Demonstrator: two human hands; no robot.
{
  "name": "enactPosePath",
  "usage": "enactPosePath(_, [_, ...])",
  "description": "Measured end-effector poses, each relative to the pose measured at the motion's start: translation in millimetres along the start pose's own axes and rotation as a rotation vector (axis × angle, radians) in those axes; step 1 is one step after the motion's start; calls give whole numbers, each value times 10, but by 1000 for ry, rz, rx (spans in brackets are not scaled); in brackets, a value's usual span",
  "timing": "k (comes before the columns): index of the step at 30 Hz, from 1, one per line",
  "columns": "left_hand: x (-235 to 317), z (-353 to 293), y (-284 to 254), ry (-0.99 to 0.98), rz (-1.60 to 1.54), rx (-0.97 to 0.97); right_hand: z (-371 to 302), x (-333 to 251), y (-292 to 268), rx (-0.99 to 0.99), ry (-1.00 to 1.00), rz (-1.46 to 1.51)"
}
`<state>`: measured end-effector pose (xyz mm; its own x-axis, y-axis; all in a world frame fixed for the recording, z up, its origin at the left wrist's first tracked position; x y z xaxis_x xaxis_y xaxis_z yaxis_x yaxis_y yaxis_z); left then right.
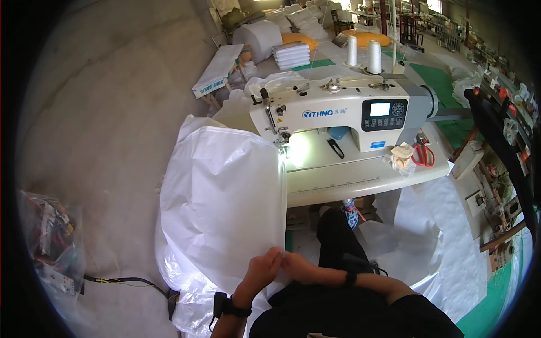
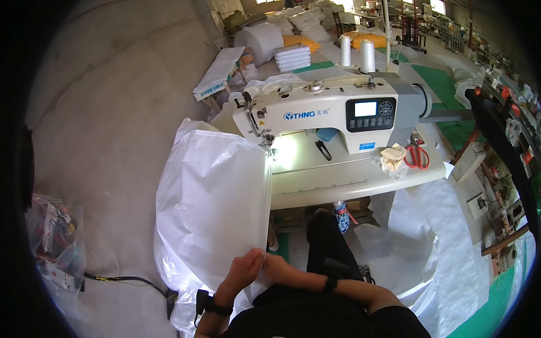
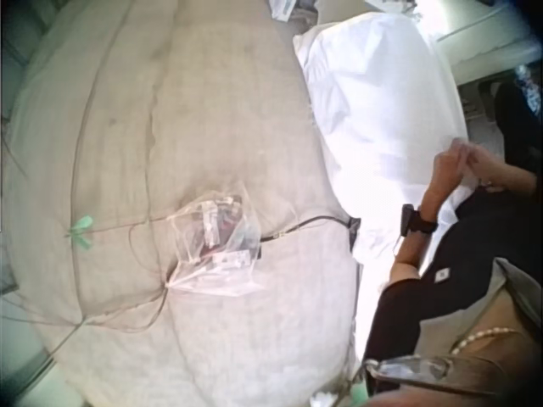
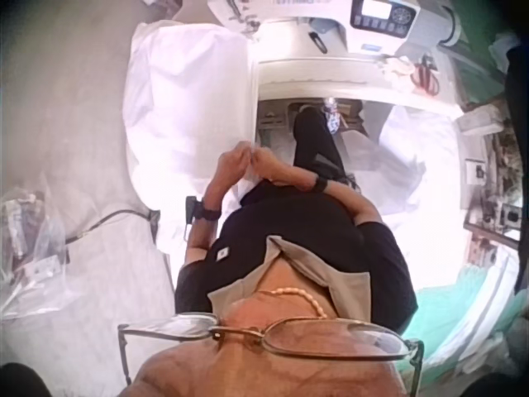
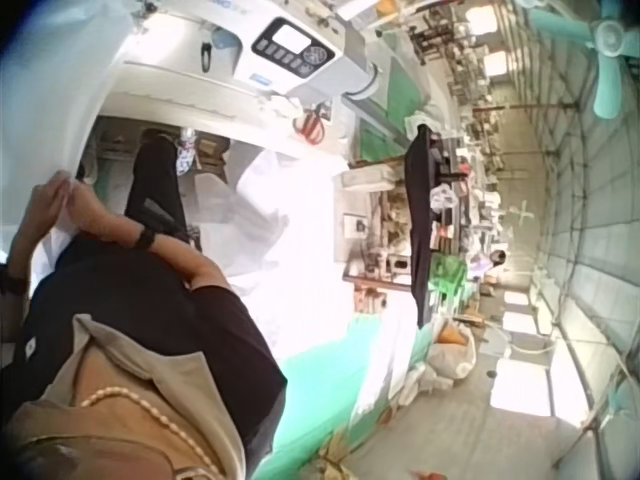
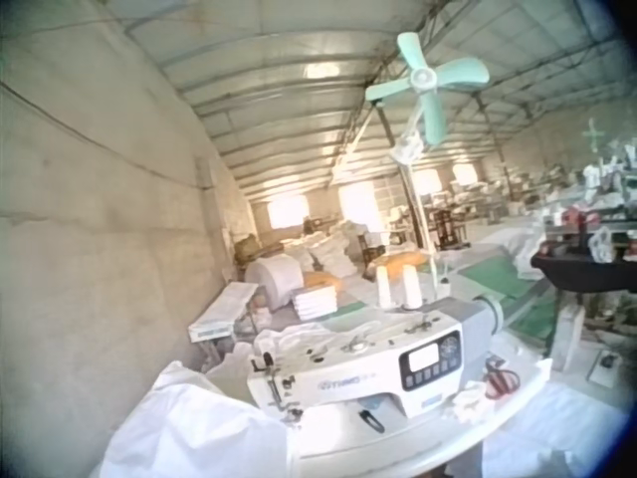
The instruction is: Sewing together large white plastic sheets using an industrial sewing machine.
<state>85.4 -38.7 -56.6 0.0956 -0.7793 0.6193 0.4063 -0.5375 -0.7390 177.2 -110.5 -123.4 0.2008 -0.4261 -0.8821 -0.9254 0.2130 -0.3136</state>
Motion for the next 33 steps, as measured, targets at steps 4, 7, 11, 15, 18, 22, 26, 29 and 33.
enactPosePath(4, [-52,91,79,-103,-95,-24,-103,65,-11,-49,-115,-111])
enactPosePath(7, [-105,145,74,-190,-135,-162,-151,-54,-202,-174,-138,-244])
enactPosePath(11, [-45,182,16,-131,-133,-113,357,-354,-980,-457,83,-313])
enactPosePath(15, [88,231,30,-95,-282,-62,1401,-792,-1817,657,51,-295])
enactPosePath(18, [143,280,32,-111,-289,-66,1948,-922,-1835,701,104,-322])
enactPosePath(22, [143,289,46,-119,-340,-45,2200,-942,-1737,719,236,-372])
enactPosePath(26, [63,248,80,-101,-367,-44,2268,-975,-1569,879,214,-561])
enactPosePath(29, [-16,204,94,-84,-364,-26,2295,-930,-1400,934,189,-691])
enactPosePath(33, [-105,154,146,-124,-409,-31,2272,-832,-1317,970,94,-716])
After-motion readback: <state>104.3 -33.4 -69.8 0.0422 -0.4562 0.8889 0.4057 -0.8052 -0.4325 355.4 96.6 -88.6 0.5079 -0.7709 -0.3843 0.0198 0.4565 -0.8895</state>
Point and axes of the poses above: each hand's wrist, its own z-axis towards the middle knuckle, its own y-axis out of the palm, x = y × z, the point moved 3 cm from there along z, towards the middle knuckle, and after that the axes turned 14 degrees about y, right-handed, at the moved point
